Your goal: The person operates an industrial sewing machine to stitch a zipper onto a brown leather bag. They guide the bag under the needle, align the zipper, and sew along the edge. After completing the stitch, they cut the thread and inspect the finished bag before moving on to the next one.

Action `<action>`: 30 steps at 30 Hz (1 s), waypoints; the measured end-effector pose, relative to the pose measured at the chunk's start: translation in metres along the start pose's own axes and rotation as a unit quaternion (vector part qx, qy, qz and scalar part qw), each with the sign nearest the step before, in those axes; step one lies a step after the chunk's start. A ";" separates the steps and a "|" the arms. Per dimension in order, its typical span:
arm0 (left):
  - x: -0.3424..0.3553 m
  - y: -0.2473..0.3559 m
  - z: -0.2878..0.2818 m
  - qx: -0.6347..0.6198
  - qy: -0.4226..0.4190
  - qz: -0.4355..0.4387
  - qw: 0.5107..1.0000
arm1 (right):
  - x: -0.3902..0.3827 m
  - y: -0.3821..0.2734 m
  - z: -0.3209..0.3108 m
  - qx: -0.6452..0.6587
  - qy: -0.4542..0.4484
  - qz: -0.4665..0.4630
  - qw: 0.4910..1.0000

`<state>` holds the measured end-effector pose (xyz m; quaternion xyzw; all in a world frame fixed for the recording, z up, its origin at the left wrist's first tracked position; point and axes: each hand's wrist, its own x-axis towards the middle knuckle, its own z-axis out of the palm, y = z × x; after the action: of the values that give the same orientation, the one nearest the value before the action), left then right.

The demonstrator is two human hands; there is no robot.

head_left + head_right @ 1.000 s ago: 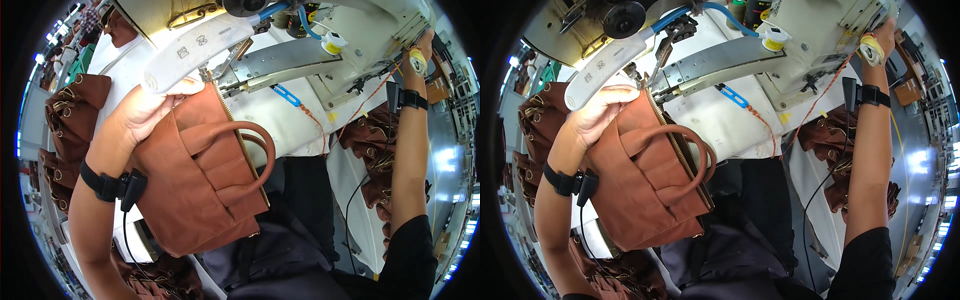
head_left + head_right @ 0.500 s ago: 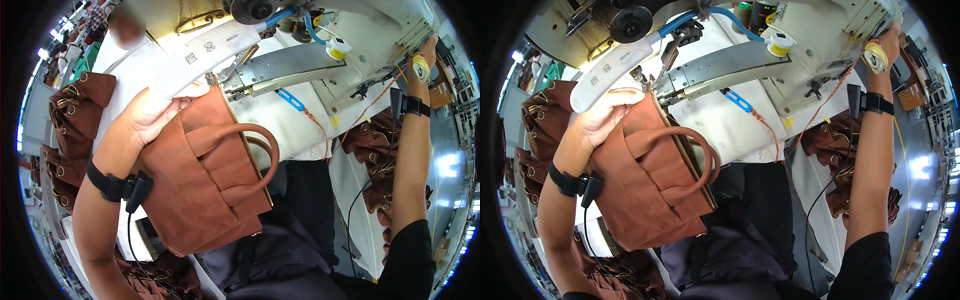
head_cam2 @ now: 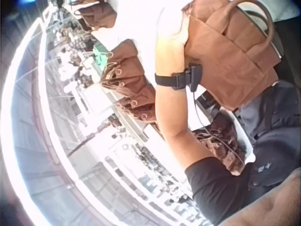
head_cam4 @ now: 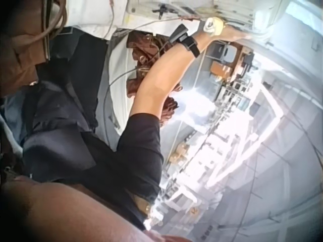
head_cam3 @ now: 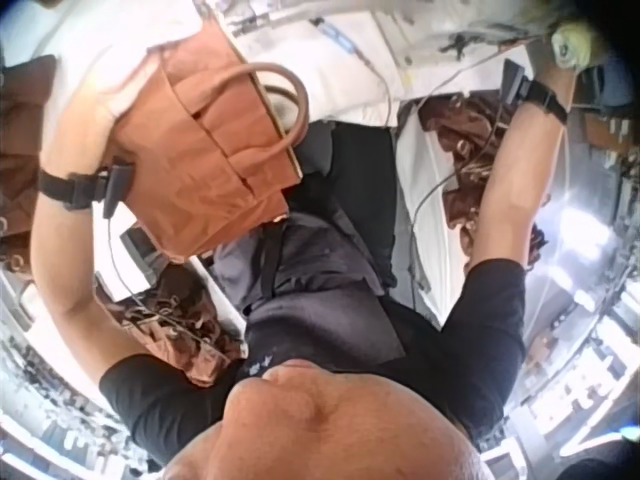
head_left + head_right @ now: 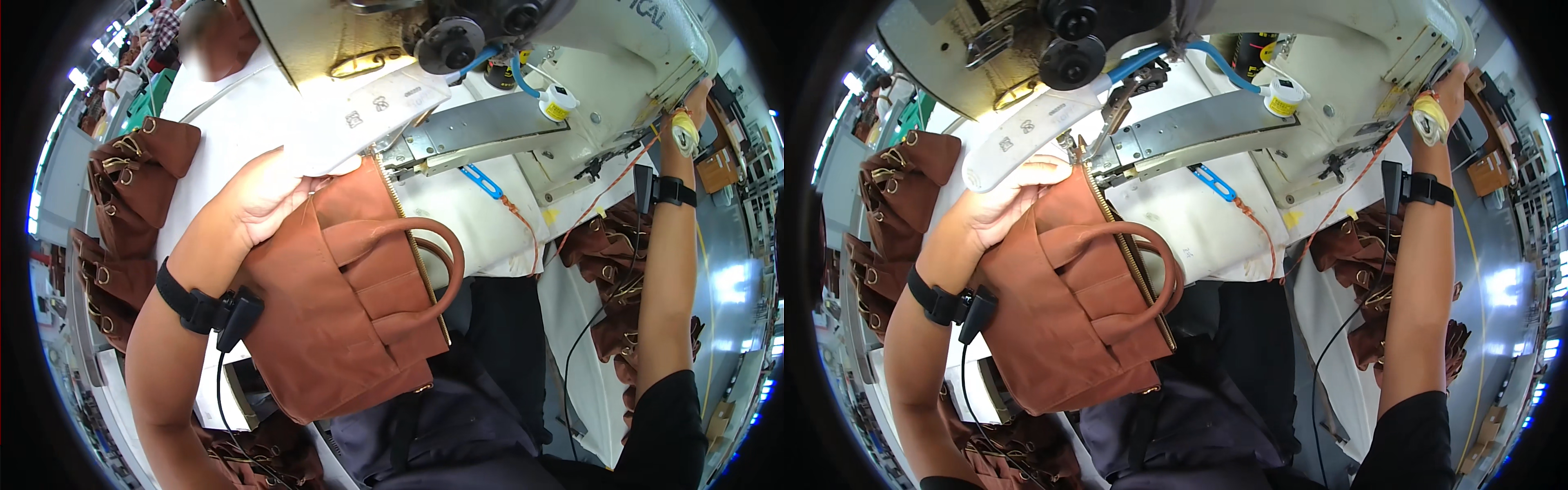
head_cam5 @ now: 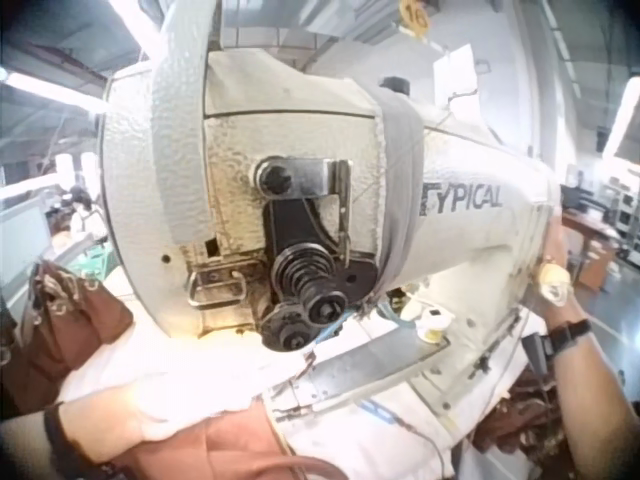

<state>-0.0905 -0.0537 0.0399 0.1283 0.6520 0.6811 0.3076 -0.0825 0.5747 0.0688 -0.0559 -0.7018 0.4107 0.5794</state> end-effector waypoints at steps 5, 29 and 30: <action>0.003 0.002 0.007 0.003 -0.020 0.006 1.000 | 0.000 -0.015 0.002 0.060 0.002 0.043 0.997; 0.004 -0.003 -0.005 0.083 0.029 0.012 0.996 | 0.078 -0.030 0.003 -0.056 0.023 -0.078 0.995; 0.004 -0.004 -0.006 0.083 0.033 -0.003 0.996 | 0.062 -0.027 0.007 -0.027 0.099 -0.099 0.990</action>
<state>-0.0963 -0.0559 0.0344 0.1288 0.7162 0.6276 0.2768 -0.0978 0.5877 0.1335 -0.0425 -0.6542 0.3245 0.6818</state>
